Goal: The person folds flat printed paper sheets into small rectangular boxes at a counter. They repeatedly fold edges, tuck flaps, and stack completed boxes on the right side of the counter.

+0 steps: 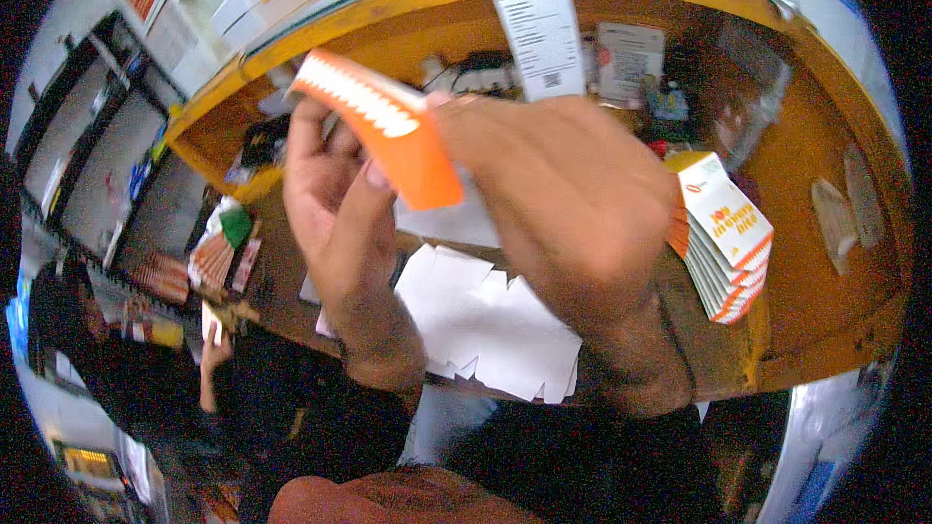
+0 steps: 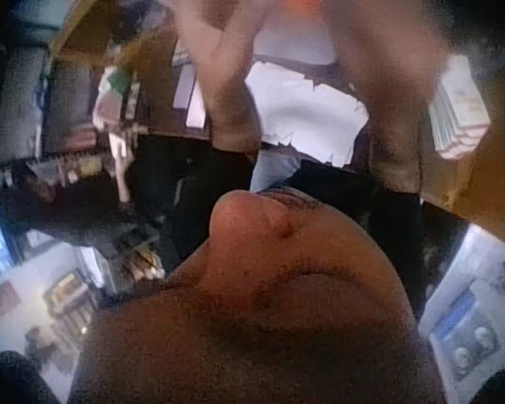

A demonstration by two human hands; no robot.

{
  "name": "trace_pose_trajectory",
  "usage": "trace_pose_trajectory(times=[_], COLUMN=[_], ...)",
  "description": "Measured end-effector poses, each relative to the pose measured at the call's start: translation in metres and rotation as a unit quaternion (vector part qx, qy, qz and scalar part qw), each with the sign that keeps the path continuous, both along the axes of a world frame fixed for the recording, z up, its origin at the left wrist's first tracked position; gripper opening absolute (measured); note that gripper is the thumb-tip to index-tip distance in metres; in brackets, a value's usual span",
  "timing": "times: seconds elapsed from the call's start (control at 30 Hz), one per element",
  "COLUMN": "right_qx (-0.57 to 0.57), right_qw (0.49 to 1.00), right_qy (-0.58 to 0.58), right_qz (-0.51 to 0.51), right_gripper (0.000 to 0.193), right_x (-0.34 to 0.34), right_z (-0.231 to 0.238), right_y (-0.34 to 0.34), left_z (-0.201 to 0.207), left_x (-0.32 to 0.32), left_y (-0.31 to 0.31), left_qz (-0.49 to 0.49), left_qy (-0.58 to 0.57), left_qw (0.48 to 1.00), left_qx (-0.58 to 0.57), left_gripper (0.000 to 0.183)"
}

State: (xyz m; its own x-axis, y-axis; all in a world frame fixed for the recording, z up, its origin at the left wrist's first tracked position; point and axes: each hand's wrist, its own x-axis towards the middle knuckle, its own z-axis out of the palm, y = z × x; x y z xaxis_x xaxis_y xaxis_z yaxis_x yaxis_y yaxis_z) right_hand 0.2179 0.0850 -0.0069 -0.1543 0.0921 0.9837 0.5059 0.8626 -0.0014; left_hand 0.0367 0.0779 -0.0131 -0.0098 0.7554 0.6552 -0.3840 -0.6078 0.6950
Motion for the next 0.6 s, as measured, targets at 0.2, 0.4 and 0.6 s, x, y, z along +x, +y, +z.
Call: trace_pose_trajectory(times=[0.2,0.4,0.6], right_qx=[0.019,-0.051,-0.107], right_qw=[0.999,0.998,0.981], right_qy=[-0.028,-0.003,0.116], right_qz=[-0.036,0.032,0.111], right_gripper=[0.033,0.035,0.021], right_x=[-0.011,0.003,0.0], right_z=[-0.001,-0.001,-0.014], right_y=[-0.006,-0.006,-0.005], left_z=[-0.006,0.001,-0.003], left_x=[-0.003,-0.005,-0.001], left_y=[-0.001,-0.002,0.001], left_qz=[-0.053,0.042,0.155], left_qy=[-0.025,-0.027,0.014], left_qw=[0.997,0.996,0.973], left_qx=[0.043,0.077,0.17], left_gripper=[0.07,0.05,0.047])
